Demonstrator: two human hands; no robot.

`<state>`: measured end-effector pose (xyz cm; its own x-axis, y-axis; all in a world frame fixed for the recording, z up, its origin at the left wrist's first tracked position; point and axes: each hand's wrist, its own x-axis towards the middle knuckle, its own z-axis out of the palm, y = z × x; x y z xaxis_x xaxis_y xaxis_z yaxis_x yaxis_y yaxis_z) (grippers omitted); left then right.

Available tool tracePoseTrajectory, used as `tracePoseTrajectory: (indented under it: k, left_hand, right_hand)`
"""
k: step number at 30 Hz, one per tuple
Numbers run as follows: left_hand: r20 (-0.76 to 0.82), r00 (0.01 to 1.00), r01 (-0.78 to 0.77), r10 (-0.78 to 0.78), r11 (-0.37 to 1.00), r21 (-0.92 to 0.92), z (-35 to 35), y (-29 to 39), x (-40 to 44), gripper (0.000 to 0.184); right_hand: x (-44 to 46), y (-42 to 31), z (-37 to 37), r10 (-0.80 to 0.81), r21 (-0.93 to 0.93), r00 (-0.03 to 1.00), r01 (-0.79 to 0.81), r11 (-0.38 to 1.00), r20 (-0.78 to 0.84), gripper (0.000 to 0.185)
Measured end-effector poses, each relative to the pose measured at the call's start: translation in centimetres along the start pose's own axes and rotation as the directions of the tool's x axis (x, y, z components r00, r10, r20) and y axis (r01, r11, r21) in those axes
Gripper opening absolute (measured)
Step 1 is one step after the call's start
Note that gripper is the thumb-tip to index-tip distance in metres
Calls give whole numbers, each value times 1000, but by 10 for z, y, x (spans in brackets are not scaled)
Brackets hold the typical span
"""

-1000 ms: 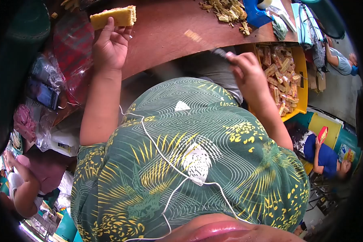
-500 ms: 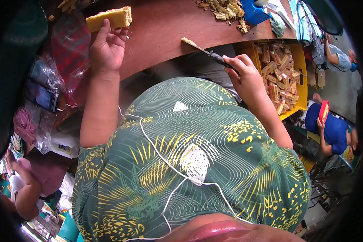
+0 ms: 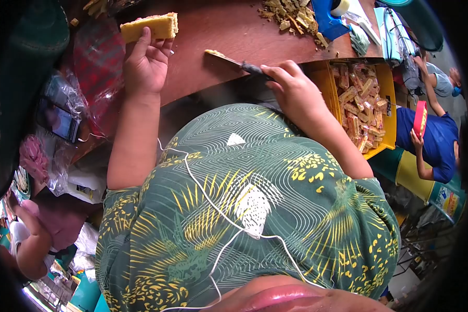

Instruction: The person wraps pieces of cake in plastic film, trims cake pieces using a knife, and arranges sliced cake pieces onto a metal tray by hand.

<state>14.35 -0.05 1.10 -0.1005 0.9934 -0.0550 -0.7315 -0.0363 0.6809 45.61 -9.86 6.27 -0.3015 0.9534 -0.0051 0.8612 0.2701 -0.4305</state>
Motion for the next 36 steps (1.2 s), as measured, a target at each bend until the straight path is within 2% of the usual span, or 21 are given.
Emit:
tracePoseTrajectory:
  k: [3,4,5,7,10,11,13,15,16,19,20,21,23,25,26,27,29,31,34,35,36]
  left_hand:
    - [40,999,21,-21,1000,-11,-2,0,0,33]
    - [37,999,25,-25,1000,-7,-3,0,0,33]
    - [34,999,28,-28,1000,-2,-2,0,0,33]
    - [35,998,43,-43,999,-9,-3,1,1,33]
    - [27,999,39,-38,999,-20,3,1,-1,33]
    - [18,999,35,-35,999,-9,4,2,-2,33]
    - [5,1000,28,-28,1000,11,4,1,0,33]
    - [16,999,35,-35,999,-4,5,0,0,33]
    - [21,999,38,-38,999,-10,4,0,1,34]
    - [52,998,33,-33,999,-12,-1,0,-1,37]
    - [44,998,41,-40,999,-18,-1,-1,-1,36]
    - [40,998,42,-41,999,-24,1,-1,-1,36]
    - [32,999,38,-38,999,-20,2,0,-2,36]
    - [40,999,33,-32,999,-7,3,-1,0,36]
    - [29,999,32,-32,999,-18,4,-1,0,36]
    - [15,999,33,-32,999,-27,5,-1,-1,36]
    - [11,999,33,-32,999,-40,4,-1,0,37]
    - [28,999,40,-38,998,-44,-2,-1,0,38]
    - [38,998,54,-53,998,-23,0,1,-2,37]
    - [37,998,57,-56,998,-13,2,2,-2,36]
    - [41,998,52,-51,999,-15,3,2,-2,37]
  right_hand:
    - [25,34,15,11,-33,977,-19,999,-212,30]
    - [37,60,19,43,-90,954,-73,993,-296,29]
    - [50,85,18,124,-52,925,-153,987,-358,28]
    - [55,100,-13,213,-158,916,-279,947,-339,29]
    - [47,73,-26,201,-72,914,-241,968,-353,30]
    - [44,59,-21,177,62,942,-166,984,-284,31]
    - [34,20,-13,67,17,990,-65,998,-125,32]
    - [25,-15,-11,81,35,995,-83,996,52,32]
    - [24,-15,-7,46,25,996,-47,999,73,32]
    - [46,35,8,116,-43,976,-126,991,-183,31]
    - [51,37,-7,281,-4,948,-285,959,-148,34]
    - [52,45,-15,170,-73,954,-193,979,-247,34]
    - [43,45,-20,130,-23,965,-139,990,-228,37]
    - [26,12,-16,8,3,994,-7,1000,-107,40]
    - [19,-15,-22,98,91,980,-114,989,172,44]
    - [9,-22,-12,-92,72,987,83,994,131,45]
    - [9,-16,-1,-156,144,978,136,980,141,37]
    - [16,14,1,-1,88,999,-3,996,51,33]
    - [31,66,-14,183,114,950,-158,981,-253,27]
    - [33,81,-24,232,55,930,-226,973,-284,28]
    - [31,92,-32,213,2,926,-223,975,-311,29]
